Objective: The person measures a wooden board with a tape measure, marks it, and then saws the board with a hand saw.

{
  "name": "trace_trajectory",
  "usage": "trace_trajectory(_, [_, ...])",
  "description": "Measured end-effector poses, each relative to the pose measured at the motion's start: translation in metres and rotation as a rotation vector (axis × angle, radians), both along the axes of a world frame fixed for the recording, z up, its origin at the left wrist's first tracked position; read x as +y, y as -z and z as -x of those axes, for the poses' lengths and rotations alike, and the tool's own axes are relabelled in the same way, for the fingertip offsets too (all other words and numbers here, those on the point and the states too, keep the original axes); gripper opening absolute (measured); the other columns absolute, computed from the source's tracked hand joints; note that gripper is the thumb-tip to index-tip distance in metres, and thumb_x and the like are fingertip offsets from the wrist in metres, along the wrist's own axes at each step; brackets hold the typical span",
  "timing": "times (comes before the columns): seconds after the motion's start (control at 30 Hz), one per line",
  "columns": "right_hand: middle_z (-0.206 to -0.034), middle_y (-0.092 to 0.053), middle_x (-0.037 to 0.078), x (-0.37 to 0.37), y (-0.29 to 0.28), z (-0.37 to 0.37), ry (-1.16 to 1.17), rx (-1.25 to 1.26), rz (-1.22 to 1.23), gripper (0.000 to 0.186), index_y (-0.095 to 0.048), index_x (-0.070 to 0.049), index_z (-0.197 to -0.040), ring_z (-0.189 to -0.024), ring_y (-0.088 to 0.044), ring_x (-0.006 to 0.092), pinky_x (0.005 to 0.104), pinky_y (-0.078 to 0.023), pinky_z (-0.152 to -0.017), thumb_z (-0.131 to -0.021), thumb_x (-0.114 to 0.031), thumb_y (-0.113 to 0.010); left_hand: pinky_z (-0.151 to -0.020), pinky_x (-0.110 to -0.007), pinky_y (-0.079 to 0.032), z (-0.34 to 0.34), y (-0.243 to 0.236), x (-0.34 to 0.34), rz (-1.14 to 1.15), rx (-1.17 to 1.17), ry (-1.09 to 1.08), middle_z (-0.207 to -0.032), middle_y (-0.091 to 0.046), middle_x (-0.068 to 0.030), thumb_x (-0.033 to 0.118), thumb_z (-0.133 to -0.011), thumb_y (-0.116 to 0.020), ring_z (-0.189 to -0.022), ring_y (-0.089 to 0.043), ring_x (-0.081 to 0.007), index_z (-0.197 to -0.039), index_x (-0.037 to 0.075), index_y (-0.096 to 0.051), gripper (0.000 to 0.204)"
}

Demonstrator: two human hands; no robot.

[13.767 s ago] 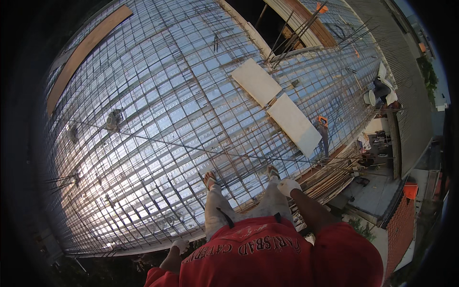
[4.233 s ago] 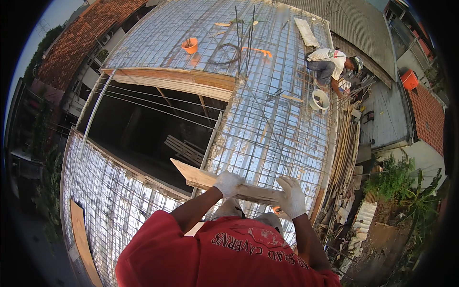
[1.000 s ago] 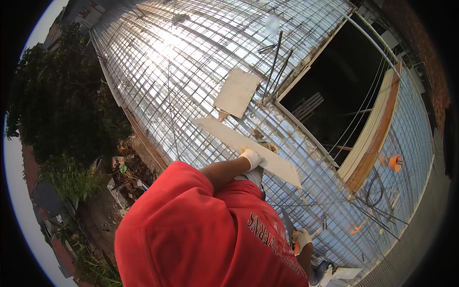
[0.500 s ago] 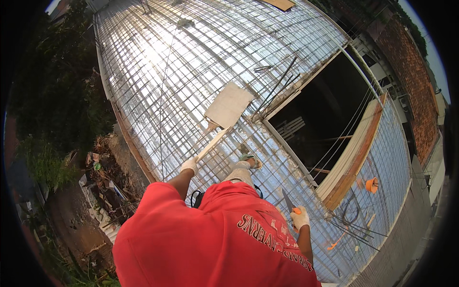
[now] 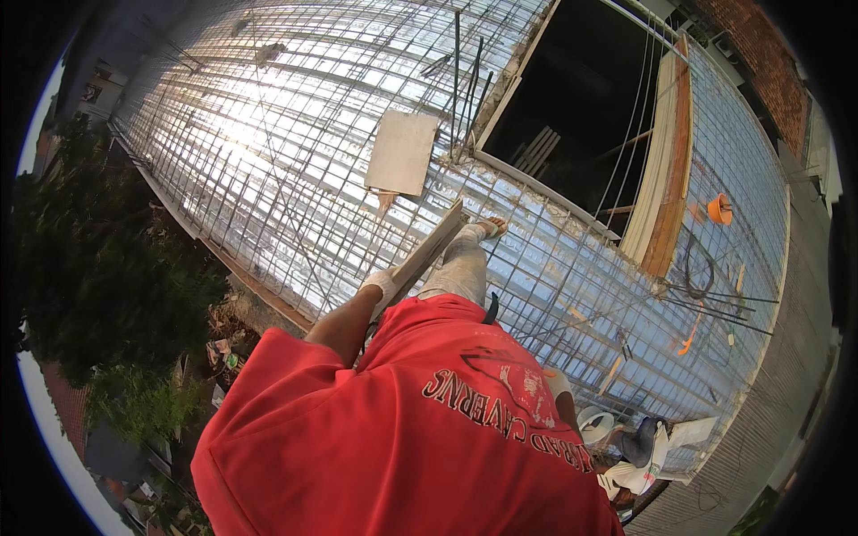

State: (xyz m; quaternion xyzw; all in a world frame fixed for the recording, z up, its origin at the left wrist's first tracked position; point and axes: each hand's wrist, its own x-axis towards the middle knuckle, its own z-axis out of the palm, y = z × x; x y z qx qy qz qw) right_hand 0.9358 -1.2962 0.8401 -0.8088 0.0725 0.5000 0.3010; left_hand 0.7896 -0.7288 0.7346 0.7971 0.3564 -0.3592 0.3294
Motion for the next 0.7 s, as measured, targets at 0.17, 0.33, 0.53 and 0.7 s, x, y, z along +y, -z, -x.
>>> trace_trajectory(0.17, [-0.072,-0.069,0.005,-0.033,0.018,0.060,-0.012,0.159,0.110,0.013,-0.075,-0.006,-0.088,-0.058,-0.062,0.0206,0.0419,-0.046,-0.053,-0.094,-0.018,-0.074,-0.100,-0.050,-0.057,-0.023,-0.035,-0.004,0.014,-0.066,0.043,-0.129,-0.071,-0.0273,0.024,-0.095,-0.061,-0.120,-0.070,-0.0429,-0.159,0.029,-0.051,0.065])
trace_trajectory(0.33, [-0.065,-0.059,0.003,-0.036,0.057,0.095,0.458,0.338,0.115,0.013,-0.069,-0.010,-0.085,-0.052,-0.054,0.0181,0.0422,-0.038,-0.047,-0.096,-0.016,-0.071,-0.102,-0.049,-0.057,-0.030,-0.041,0.041,-0.075,-0.036,0.057,-0.131,-0.072,-0.0234,0.020,-0.095,-0.063,-0.120,-0.071,-0.0408,-0.158,0.034,-0.052,0.065])
trace_trajectory(0.53, [-0.072,-0.065,0.006,0.045,0.022,0.088,0.707,0.143,0.078,0.016,-0.078,-0.008,-0.105,-0.059,-0.059,0.0175,0.0384,-0.043,-0.051,-0.093,-0.016,-0.073,-0.102,-0.049,-0.057,-0.008,-0.043,0.134,-0.111,-0.074,-0.161,-0.129,-0.074,-0.0189,0.027,-0.096,-0.069,-0.122,-0.070,-0.0401,-0.151,0.030,-0.058,0.056])
trace_trajectory(0.7, [-0.088,-0.077,0.016,0.122,0.030,0.057,0.530,-0.175,0.422,0.036,-0.078,-0.007,-0.114,-0.072,-0.075,0.0283,0.0461,-0.057,-0.059,-0.086,-0.028,-0.077,-0.103,-0.048,-0.057,-0.034,-0.088,0.193,-0.145,0.000,-0.215,-0.128,-0.074,-0.0181,0.026,-0.095,-0.067,-0.122,-0.070,-0.0393,-0.148,0.026,-0.062,0.053])
